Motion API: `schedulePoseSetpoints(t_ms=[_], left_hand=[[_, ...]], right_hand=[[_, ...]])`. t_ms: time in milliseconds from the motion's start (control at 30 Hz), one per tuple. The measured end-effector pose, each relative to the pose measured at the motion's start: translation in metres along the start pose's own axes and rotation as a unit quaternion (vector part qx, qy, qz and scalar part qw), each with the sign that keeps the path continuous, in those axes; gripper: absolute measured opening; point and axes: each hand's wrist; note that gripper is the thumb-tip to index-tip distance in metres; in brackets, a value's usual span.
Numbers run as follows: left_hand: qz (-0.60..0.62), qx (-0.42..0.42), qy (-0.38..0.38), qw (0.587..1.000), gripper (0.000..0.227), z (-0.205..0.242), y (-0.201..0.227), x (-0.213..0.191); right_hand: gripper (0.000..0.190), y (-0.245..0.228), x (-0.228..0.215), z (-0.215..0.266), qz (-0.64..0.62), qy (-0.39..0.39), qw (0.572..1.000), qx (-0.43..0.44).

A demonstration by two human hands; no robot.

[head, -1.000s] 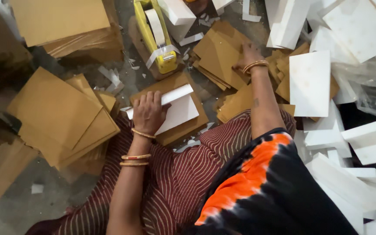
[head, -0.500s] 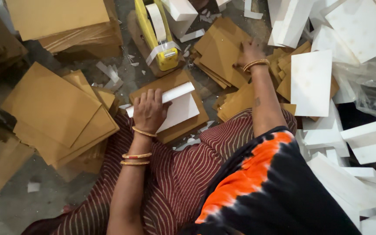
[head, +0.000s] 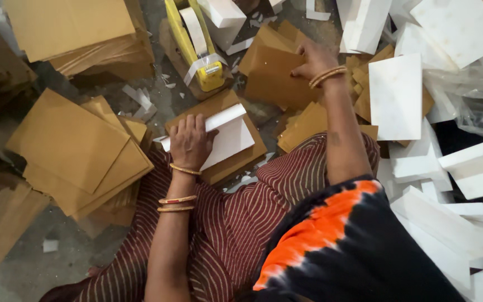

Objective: The person sits on the floor and assembles small white boxes by inserting flat cardboard pieces into slots and securing them with tape. They repeatedly pick up cardboard pieces, fold them, and use a tape dispenser to seal the boxes.

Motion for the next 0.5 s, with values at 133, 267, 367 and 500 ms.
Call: schedulePoseSetpoints(t_ms=[133, 267, 367, 500], left_hand=[[0.005, 0.0, 0.001, 1.0, 0.047, 0.002, -0.001, 0.0], [0.017, 0.006, 0.01, 1.0, 0.049, 0.0, -0.001, 0.0], [0.004, 0.009, 0.014, 1.0, 0.051, 0.002, -0.001, 0.002], [0.02, -0.013, -0.012, 1.0, 0.048, 0.001, 0.0, 0.001]], right_hand=[[0.03, -0.021, -0.029, 0.031, -0.028, 0.178, 0.983, -0.039], [0.03, -0.031, 0.015, 0.031, 0.08, 0.203, 0.966, -0.142], [0.032, -0.029, 0.062, 0.031, 0.135, 0.054, 0.982, -0.123], [0.025, -0.02, 0.09, 0.013, 0.108, -0.01, 0.989, -0.099]])
Point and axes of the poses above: each hand's wrist, its own z-axis away from the middle knuckle, its own x-axis out of the palm, y = z × x, and after that the axes turned 9 degrees about -x, right-handed
